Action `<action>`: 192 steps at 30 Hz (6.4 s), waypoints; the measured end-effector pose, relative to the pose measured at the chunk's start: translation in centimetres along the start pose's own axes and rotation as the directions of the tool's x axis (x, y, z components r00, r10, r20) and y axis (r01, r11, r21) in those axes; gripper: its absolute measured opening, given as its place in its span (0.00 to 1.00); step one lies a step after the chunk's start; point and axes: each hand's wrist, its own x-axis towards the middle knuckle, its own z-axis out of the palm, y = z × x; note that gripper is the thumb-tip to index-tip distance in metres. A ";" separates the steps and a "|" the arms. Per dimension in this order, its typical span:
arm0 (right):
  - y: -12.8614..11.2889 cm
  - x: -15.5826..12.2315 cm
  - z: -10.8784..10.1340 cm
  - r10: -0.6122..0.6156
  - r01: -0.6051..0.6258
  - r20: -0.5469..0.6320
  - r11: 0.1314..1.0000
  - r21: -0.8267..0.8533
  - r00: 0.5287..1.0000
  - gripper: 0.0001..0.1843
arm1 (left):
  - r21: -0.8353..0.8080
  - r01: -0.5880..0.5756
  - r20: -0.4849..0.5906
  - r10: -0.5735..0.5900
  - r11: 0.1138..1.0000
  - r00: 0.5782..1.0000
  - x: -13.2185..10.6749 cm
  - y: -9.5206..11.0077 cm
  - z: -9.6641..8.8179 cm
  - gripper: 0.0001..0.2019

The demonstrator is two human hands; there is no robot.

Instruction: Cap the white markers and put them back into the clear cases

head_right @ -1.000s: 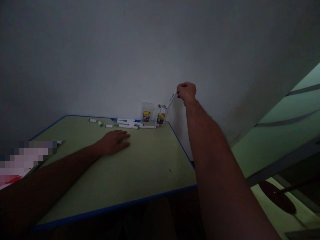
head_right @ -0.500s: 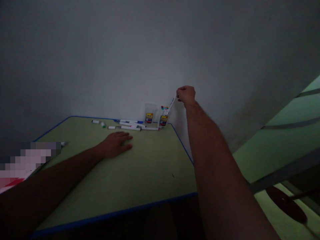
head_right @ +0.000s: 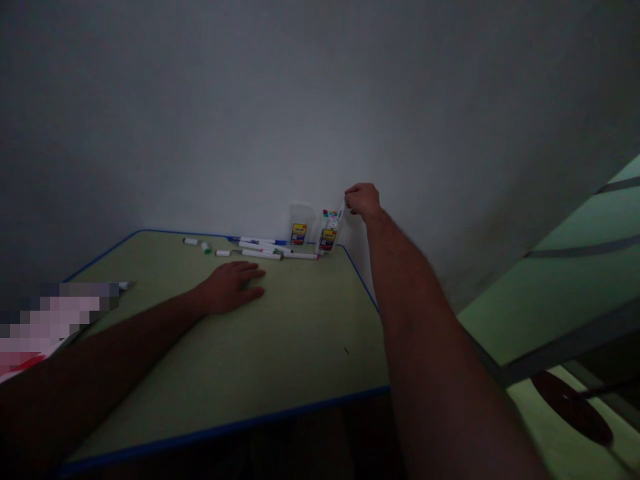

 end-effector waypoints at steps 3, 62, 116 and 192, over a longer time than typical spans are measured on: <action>0.5 -0.1 0.4 -0.004 0.006 0.043 0.999 -0.049 0.999 0.12 | 0.002 0.005 0.007 -0.005 1.000 1.000 0.0 -0.1 0.1 0.33; 1.9 0.0 2.4 -0.128 0.258 0.252 0.762 -0.594 0.959 0.07 | -0.007 -0.003 0.001 0.003 1.000 1.000 0.1 0.4 -0.2 0.33; 1.4 -0.8 2.2 -0.119 0.256 0.257 0.751 -0.609 0.959 0.10 | -0.010 -0.002 0.006 0.002 1.000 1.000 0.0 0.4 -0.3 0.34; 3.2 -18.1 12.4 -0.334 0.498 0.454 0.809 -0.311 0.826 0.19 | -0.045 0.482 -0.270 -0.475 0.875 0.838 -1.1 -5.2 -3.2 0.22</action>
